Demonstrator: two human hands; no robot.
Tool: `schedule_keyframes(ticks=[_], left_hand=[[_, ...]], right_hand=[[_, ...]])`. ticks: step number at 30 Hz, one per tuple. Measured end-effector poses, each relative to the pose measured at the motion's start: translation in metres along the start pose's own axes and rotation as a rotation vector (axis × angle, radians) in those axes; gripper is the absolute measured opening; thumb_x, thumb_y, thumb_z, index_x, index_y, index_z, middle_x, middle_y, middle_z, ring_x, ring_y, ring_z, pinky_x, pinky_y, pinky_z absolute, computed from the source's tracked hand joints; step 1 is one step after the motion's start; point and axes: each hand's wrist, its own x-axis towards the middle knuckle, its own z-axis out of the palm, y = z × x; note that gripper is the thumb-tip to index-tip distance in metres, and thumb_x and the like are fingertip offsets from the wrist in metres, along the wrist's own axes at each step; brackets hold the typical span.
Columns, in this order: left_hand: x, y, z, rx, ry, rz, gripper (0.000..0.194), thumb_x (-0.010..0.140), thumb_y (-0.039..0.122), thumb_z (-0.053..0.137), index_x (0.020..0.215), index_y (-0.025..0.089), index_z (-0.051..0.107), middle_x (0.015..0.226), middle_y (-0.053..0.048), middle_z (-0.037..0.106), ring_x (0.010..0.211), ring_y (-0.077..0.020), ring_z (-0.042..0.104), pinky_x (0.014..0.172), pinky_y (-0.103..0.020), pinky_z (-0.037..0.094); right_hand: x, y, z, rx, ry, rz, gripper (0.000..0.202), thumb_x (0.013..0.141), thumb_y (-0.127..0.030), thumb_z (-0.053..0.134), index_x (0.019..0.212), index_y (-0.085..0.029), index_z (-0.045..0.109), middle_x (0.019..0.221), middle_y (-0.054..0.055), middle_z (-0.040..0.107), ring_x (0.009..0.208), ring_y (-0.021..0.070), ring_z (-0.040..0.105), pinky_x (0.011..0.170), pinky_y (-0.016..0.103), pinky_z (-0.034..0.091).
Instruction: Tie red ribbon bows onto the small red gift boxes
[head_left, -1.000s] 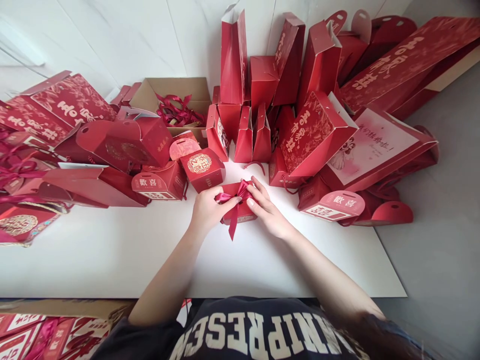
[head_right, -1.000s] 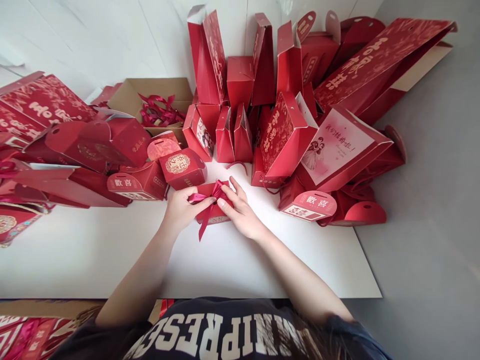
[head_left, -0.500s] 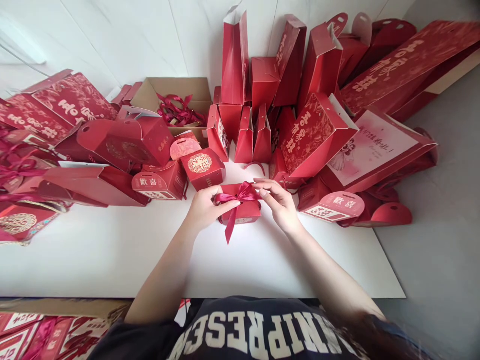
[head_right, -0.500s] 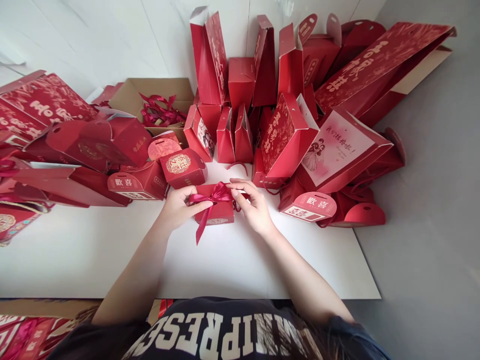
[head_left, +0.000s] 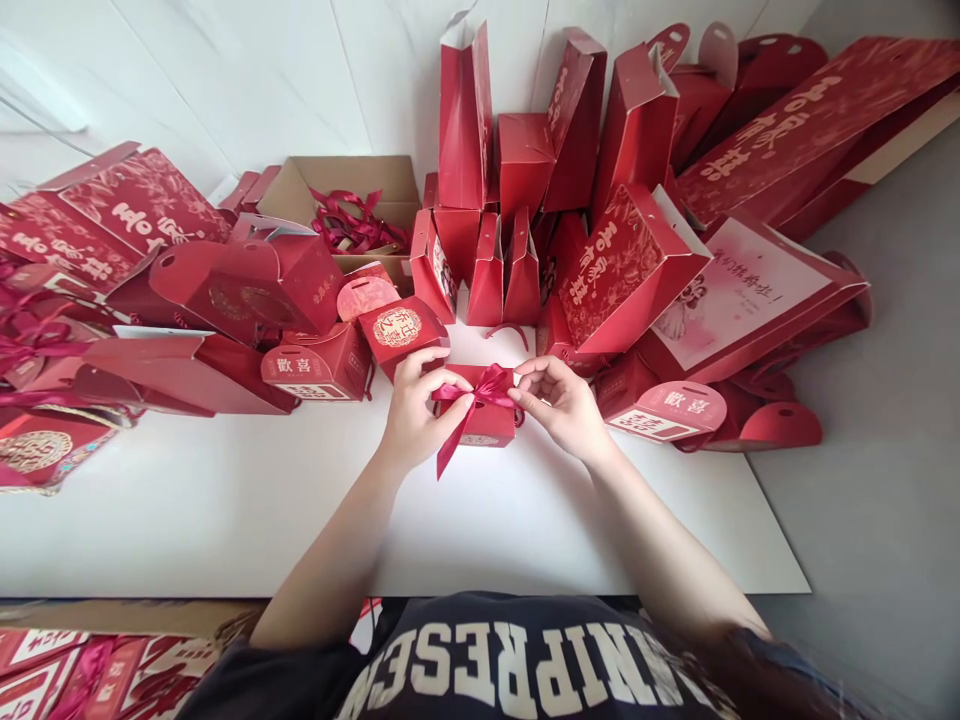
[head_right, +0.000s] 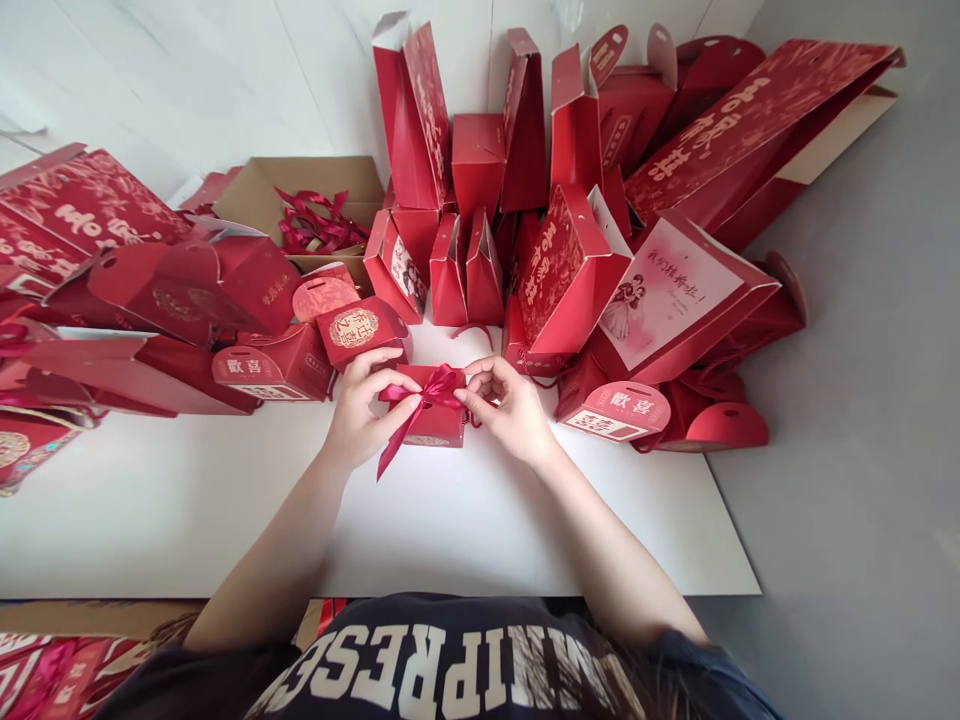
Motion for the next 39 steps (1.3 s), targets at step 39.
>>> schedule_keyframes(ticks=[39], left_hand=[[0.012,-0.030,-0.028,-0.584,-0.319,-0.213,0.026,0.083,0.040,0.065,0.096,0.018,0.062,0.136,-0.014,0.056,0.125,-0.0302,0.055,0.104,-0.044,0.044]], right_hand=[[0.005,-0.004,-0.029,-0.287,-0.234,0.020,0.025,0.098,-0.037,0.045,0.106,-0.021,0.061,0.103,0.007,0.068,0.094,0.0209,0.064,0.089,0.040,0.051]])
